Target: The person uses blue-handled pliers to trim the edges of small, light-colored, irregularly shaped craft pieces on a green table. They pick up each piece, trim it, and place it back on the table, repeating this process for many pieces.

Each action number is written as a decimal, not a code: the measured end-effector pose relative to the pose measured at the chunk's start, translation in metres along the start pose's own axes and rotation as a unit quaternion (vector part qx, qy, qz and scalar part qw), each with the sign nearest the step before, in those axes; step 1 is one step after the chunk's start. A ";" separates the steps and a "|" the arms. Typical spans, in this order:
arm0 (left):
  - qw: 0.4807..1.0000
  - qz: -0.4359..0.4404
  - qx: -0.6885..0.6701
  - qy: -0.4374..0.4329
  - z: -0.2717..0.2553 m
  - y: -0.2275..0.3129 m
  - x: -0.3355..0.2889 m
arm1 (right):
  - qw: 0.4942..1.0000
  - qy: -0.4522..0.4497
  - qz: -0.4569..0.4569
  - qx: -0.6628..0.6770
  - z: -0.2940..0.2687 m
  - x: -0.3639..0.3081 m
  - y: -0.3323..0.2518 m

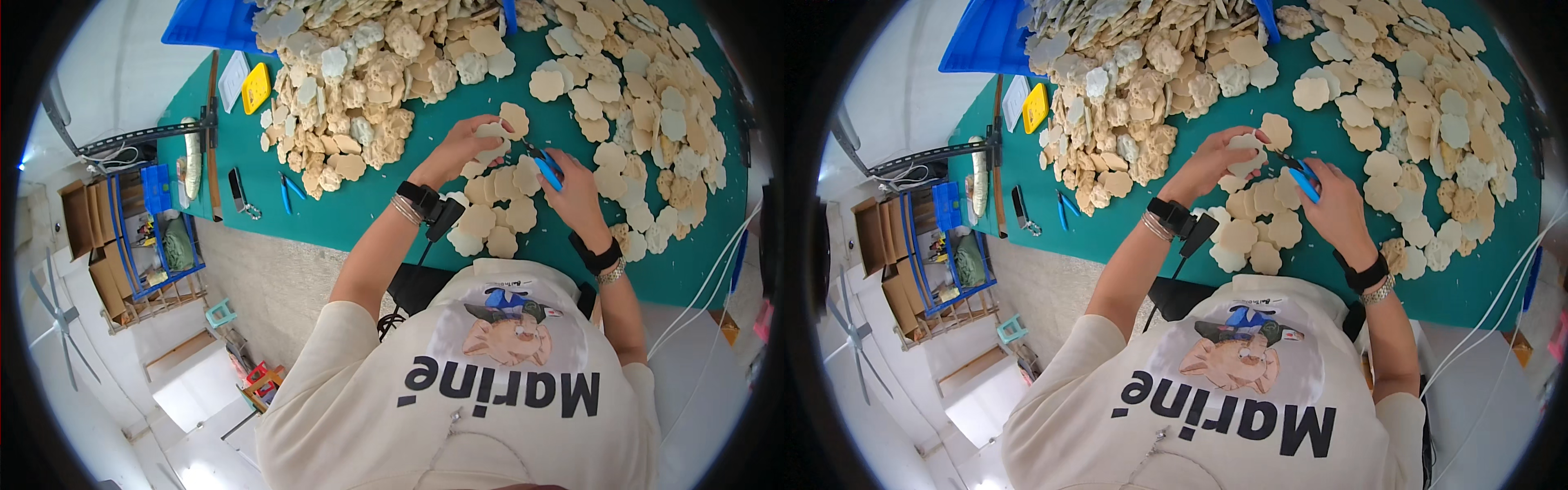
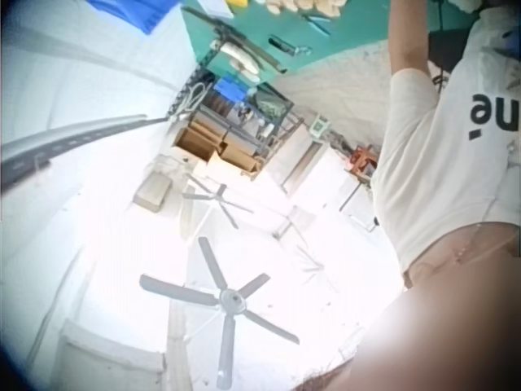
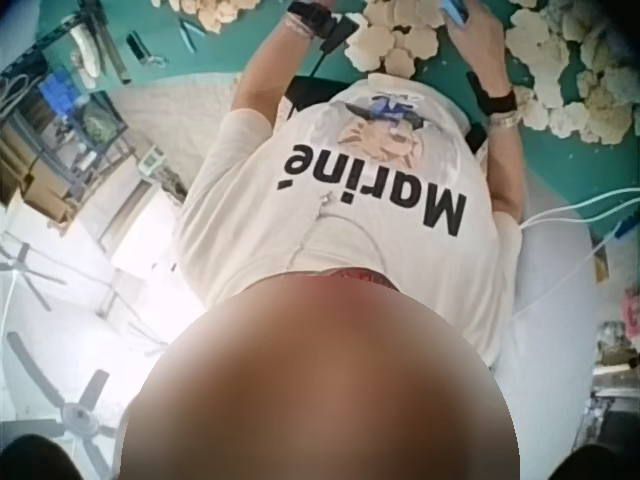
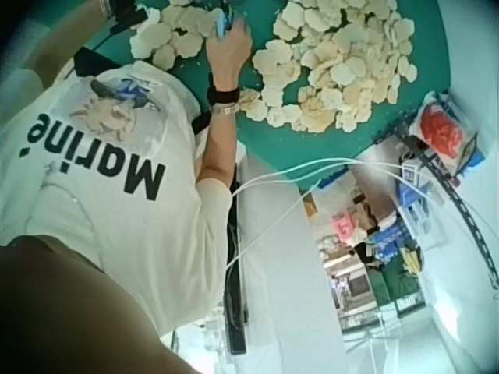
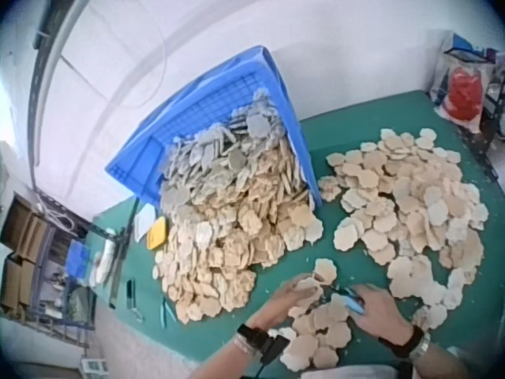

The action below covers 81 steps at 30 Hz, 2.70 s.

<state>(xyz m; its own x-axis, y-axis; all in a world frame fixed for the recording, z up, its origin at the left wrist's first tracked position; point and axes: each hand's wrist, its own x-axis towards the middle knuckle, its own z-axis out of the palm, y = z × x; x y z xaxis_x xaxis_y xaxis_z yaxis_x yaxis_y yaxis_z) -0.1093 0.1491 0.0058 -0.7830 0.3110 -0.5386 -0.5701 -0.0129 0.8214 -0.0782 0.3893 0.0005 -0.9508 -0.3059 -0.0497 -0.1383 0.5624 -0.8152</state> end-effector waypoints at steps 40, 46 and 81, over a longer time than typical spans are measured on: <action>0.875 0.099 0.458 0.123 -0.012 0.016 0.029 | 0.997 0.056 0.059 0.010 -0.011 -0.012 0.012; 0.639 0.147 0.690 0.305 -0.015 0.023 0.093 | 0.993 0.076 0.087 0.000 -0.014 0.003 0.023; 0.988 0.104 0.115 -0.028 0.025 0.010 -0.057 | 0.995 -0.021 -0.062 -0.075 -0.012 -0.025 -0.040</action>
<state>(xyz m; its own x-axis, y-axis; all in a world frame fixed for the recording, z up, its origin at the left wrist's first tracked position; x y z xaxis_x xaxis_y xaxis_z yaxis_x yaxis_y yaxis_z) -0.0641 0.1552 0.0494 -0.8585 0.3760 -0.3488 -0.3224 0.1333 0.9372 -0.0524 0.3838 0.0414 -0.9122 -0.4093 0.0193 -0.2958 0.6253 -0.7221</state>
